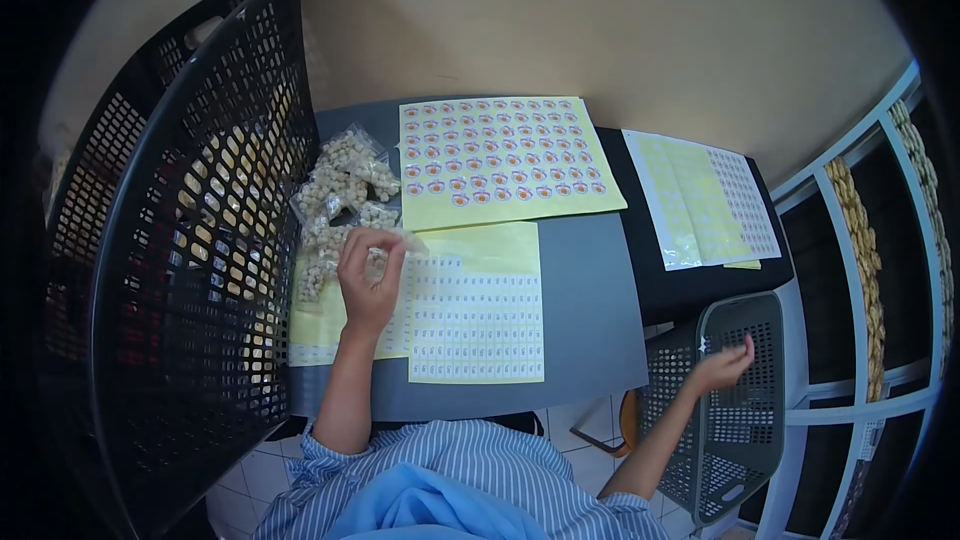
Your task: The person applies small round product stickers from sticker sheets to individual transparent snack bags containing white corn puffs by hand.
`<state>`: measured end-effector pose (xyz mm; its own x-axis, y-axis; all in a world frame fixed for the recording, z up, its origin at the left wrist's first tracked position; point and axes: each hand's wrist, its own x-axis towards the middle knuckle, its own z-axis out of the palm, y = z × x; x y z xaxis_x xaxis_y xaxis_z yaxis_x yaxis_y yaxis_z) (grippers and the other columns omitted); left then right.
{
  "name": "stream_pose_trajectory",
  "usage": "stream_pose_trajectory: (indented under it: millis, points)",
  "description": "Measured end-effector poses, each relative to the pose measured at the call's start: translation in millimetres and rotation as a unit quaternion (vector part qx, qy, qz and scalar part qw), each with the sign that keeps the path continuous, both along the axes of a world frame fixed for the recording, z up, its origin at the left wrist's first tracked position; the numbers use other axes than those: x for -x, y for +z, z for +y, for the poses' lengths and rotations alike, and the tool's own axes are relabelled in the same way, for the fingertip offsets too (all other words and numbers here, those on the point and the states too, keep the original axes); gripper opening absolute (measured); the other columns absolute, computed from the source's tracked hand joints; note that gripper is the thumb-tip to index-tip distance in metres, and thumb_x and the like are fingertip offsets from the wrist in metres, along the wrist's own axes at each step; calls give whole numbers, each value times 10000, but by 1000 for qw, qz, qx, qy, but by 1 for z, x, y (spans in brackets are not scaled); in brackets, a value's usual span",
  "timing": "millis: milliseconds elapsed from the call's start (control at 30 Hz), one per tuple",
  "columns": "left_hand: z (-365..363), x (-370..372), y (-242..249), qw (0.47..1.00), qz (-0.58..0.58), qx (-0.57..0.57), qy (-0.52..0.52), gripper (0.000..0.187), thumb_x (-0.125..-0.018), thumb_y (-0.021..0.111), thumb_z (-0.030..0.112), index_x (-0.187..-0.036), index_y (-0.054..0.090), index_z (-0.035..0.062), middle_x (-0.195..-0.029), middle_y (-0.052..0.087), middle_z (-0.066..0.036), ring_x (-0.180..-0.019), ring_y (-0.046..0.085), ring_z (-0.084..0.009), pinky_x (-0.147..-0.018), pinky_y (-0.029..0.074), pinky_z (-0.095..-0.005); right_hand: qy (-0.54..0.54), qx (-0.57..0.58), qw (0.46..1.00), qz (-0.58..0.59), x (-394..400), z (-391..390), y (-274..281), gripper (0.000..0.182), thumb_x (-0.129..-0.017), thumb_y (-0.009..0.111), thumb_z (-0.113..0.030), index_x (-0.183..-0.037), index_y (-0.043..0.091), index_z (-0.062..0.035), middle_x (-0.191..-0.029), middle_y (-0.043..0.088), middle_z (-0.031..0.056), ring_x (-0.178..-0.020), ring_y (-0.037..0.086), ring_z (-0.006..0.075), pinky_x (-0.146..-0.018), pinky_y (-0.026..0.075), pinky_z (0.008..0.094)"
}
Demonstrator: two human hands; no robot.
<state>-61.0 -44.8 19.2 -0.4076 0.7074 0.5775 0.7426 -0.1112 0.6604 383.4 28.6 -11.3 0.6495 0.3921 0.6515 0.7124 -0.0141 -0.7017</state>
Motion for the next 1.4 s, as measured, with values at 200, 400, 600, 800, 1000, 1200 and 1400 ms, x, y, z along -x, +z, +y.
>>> stream_pose_trajectory:
  millis: [200, 400, 600, 800, 1000, 1200, 1400]
  points:
    - [-4, -18, -8, 912, -350, -113, -182, 49, -824, 539, 57, -826, 501, 26, -784, 491, -27, -721, 455, -96, -679, 374, -212, 475, -75, 877, -10, 193, 9, 54, 233, -755, 542, -3, -986, 513, 11, -922, 505, 104, -838, 499, 197, -752, 427, 301]
    - [-3, -16, -12, 906, -376, -95, -170, 112, -814, 559, 48, -898, 492, 19, -795, 536, -27, -758, 507, -87, -724, 398, -225, 737, 82, 671, -11, 302, -9, 66, 157, -711, 638, -53, -848, 576, -7, -905, 556, 111, -885, 542, 209, -768, 420, 289]
    - [-4, -14, -7, 926, -335, -61, -161, 352, -734, 611, -42, -1041, 447, 9, -759, 564, -32, -776, 546, -101, -774, 404, -242, 737, 109, 664, 56, 305, -9, 50, 61, -741, 612, -30, -773, 574, 5, -781, 577, 84, -749, 567, 182, -697, 433, 269]
    - [-3, -15, -8, 923, -333, -35, -191, 495, -723, 618, -39, -1153, 376, 7, -761, 573, -37, -780, 550, -109, -802, 395, -253, 733, 113, 663, 107, 302, -10, 37, 61, -740, 612, -28, -759, 567, 9, -764, 581, 83, -722, 565, 170, -672, 435, 265]
    - [-4, -17, -5, 935, -298, -16, -192, 598, -719, 621, -37, -1226, 306, -1, -745, 564, -33, -774, 543, -95, -787, 400, -238, 748, 106, 649, 91, 299, -9, 39, 51, -729, 621, -14, -741, 580, 13, -759, 583, 86, -703, 569, 160, -666, 444, 265]
    - [-3, -22, -5, 885, -383, -48, -261, 552, -768, 590, 17, -1237, 298, 17, -872, 544, -56, -841, 533, -122, -799, 401, -241, 755, 134, 616, 180, 298, -10, 34, 26, -759, 606, -5, -757, 585, 11, -801, 567, 77, -718, 564, 129, -646, 483, 246]
    - [2, -17, -21, 890, -379, 15, -254, 338, -830, 546, 105, -1129, 413, 18, -961, 535, -46, -871, 544, -111, -695, 462, -233, 711, 81, 612, 336, 300, -3, 43, 148, -838, 540, -77, -947, 564, 20, -954, 540, 80, -829, 572, 164, -728, 486, 282]
